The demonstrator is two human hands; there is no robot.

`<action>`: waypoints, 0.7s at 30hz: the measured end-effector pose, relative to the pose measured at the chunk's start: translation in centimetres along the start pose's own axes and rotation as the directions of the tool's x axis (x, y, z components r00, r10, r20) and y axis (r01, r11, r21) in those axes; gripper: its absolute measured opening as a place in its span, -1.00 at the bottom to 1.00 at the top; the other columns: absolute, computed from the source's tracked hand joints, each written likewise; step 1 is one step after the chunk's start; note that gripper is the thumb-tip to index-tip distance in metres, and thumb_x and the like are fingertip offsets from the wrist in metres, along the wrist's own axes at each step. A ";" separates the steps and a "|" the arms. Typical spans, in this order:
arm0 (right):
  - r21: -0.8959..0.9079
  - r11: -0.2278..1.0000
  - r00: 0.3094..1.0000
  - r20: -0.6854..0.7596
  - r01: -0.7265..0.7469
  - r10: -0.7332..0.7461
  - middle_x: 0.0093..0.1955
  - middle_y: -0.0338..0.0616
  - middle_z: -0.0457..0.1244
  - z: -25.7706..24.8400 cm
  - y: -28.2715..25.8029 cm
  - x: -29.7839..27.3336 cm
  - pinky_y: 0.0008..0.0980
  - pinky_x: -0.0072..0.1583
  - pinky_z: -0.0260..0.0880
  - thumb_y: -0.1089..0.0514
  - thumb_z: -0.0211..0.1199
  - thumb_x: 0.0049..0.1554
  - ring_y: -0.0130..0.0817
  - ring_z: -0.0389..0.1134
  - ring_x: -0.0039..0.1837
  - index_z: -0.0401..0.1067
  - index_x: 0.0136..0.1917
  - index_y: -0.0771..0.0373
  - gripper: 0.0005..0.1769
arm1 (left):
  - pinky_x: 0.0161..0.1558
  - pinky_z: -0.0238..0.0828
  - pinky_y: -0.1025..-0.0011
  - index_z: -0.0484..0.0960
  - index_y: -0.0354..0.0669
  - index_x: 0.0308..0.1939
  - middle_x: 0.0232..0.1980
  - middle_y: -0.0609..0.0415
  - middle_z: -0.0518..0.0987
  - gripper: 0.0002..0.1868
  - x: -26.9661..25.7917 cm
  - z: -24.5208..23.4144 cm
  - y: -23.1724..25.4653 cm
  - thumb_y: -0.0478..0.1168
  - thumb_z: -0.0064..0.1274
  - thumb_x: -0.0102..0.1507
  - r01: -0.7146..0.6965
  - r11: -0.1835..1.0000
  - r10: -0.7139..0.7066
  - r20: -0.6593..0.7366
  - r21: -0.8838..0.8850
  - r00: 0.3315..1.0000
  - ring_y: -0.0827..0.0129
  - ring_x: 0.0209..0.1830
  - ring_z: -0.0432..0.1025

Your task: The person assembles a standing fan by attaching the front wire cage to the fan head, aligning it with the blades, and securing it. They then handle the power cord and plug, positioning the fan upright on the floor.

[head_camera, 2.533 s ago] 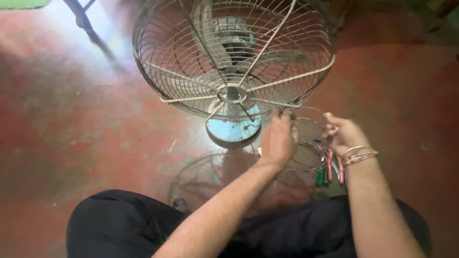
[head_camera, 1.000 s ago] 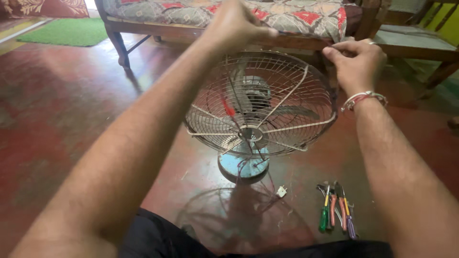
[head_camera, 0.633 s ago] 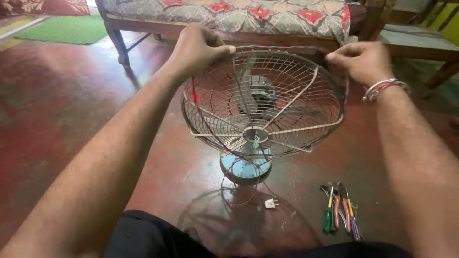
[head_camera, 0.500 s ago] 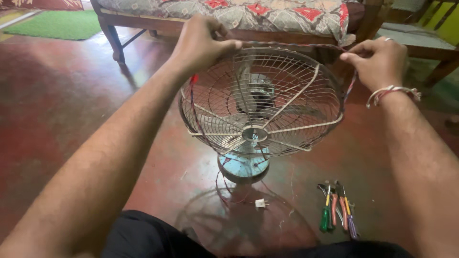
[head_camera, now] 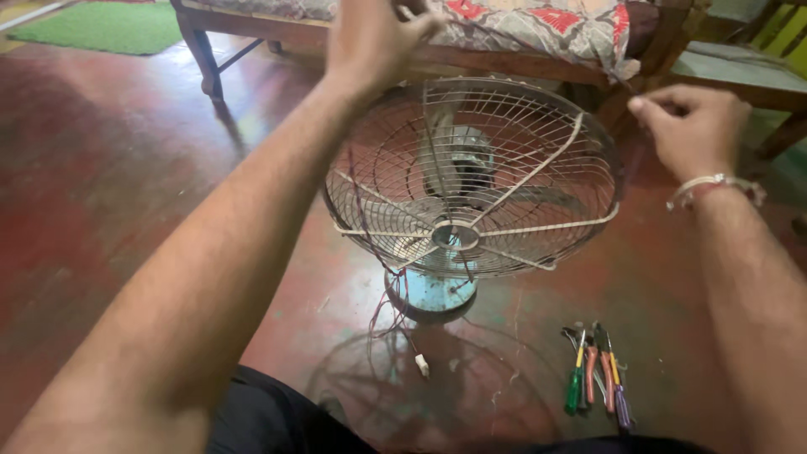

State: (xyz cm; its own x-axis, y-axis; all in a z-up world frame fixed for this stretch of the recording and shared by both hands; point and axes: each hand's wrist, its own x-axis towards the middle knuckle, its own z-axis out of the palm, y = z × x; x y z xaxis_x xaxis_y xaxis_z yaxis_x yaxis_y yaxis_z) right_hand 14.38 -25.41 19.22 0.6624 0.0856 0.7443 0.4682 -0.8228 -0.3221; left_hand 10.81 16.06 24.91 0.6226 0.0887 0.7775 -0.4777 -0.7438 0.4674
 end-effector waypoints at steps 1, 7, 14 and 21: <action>0.038 0.999 0.999 0.025 0.029 -0.030 -0.13 -0.17 0.43 0.7 -0.6 1.2 -0.40 -0.06 0.37 0.04 0.47 0.23 -0.43 0.41 -0.16 0.68 0.09 0.11 -0.80 | -0.32 0.53 0.38 0.75 -0.08 -0.21 -0.24 0.04 0.72 -0.73 0.6 -0.3 -2.0 0.00 0.35 0.19 0.023 0.999 -0.021 -0.041 0.049 0.999 0.40 -0.40 0.61; 0.136 0.957 0.966 -0.073 0.258 -0.250 -0.06 -0.06 0.45 3.7 -3.8 2.3 -0.33 0.05 0.41 0.13 0.41 0.30 -0.34 0.46 -0.06 0.65 0.03 0.31 -0.82 | -0.07 0.45 0.22 0.80 -0.17 -0.24 -0.16 -0.05 0.72 -0.61 -3.7 -6.1 -15.9 0.07 0.43 0.14 0.181 0.964 -0.130 -0.246 0.196 0.961 0.09 -0.17 0.61; 0.223 0.971 0.986 -0.116 -0.091 0.119 -0.30 -0.12 0.32 5.2 -7.2 -2.5 -0.27 -0.15 0.20 0.01 0.07 0.50 -0.33 0.25 -0.26 0.65 -0.03 0.29 -0.55 | -0.31 0.36 0.25 0.81 -0.13 -0.15 -0.40 -0.08 0.66 -0.69 -16.3 -7.3 -25.7 0.02 0.35 0.23 0.529 0.838 -0.498 -0.204 0.138 0.843 0.24 -0.44 0.50; 0.285 0.953 0.975 -0.220 0.098 -0.034 -0.08 -0.19 0.38 6.4 -6.0 -5.1 -0.41 0.04 0.33 0.12 -0.10 0.57 -0.44 0.37 -0.04 0.56 0.07 0.44 -0.52 | -0.25 0.43 0.39 0.81 -0.15 -0.19 -0.30 0.01 0.74 -0.75 -28.7 -5.6 -28.9 -0.07 0.34 0.20 0.671 0.739 -0.672 -0.003 0.054 0.741 0.45 -0.38 0.52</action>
State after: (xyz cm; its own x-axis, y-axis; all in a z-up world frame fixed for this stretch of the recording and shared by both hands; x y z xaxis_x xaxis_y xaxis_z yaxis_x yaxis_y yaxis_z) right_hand 11.91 -17.27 13.62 0.5008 -0.0123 0.8655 0.6781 -0.6159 -0.4011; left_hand 3.30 38.74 -8.60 0.7803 0.5674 0.2630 0.0980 -0.5264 0.8446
